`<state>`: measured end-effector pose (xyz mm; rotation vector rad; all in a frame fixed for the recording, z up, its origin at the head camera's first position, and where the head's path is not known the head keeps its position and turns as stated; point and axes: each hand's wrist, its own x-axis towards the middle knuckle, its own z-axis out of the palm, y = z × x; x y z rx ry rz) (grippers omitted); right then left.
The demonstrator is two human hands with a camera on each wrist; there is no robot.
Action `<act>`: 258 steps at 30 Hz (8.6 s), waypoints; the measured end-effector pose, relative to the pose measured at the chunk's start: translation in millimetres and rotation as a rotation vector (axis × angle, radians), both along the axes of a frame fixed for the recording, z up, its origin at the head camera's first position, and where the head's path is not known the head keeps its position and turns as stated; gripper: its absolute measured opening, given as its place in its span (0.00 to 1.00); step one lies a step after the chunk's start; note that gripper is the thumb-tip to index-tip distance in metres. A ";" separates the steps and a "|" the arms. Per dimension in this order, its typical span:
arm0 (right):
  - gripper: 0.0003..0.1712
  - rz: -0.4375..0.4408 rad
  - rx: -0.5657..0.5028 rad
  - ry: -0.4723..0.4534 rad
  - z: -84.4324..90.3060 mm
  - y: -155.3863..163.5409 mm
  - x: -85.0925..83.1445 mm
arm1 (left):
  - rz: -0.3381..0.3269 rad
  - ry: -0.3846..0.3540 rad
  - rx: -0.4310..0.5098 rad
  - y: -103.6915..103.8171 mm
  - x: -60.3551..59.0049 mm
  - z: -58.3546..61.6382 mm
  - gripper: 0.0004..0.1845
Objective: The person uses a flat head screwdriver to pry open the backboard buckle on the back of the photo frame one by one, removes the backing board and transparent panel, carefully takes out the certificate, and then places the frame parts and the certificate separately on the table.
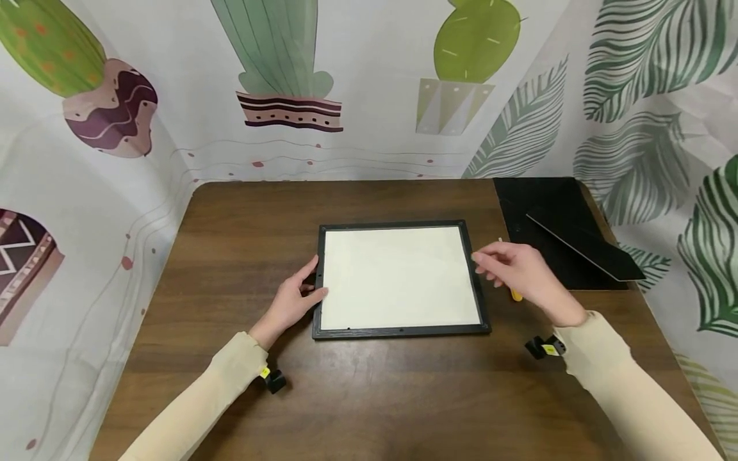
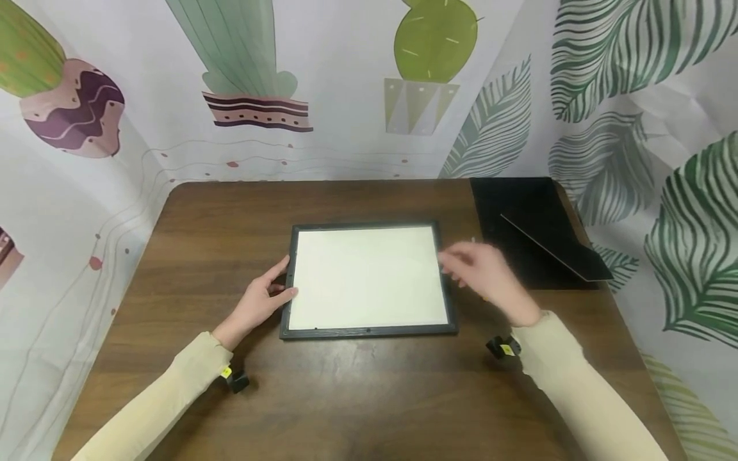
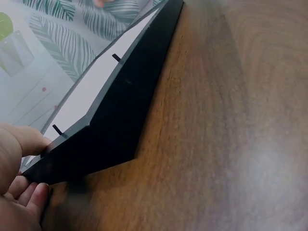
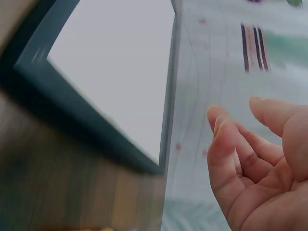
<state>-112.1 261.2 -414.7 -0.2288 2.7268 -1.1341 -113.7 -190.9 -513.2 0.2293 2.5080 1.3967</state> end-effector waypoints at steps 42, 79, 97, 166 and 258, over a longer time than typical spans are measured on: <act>0.52 0.625 0.471 0.134 -46.7 -215.5 10.7 | -0.029 0.047 0.042 0.6 32.8 -3.2 0.41; 0.64 0.669 0.580 0.030 -50.0 -221.3 13.2 | -0.040 0.097 0.132 -4.5 33.3 -8.7 0.34; 0.30 0.620 0.298 0.138 -43.0 -203.0 3.2 | -0.047 0.132 0.156 -4.1 33.5 -12.6 0.31; 0.06 0.258 0.387 0.068 42.6 -3.0 -10.8 | -0.028 0.105 0.133 -4.3 32.3 -10.0 0.34; 0.13 -0.237 0.054 -0.083 -64.7 -8.7 -195.1 | -0.103 0.150 -0.021 -6.1 46.3 -3.4 0.42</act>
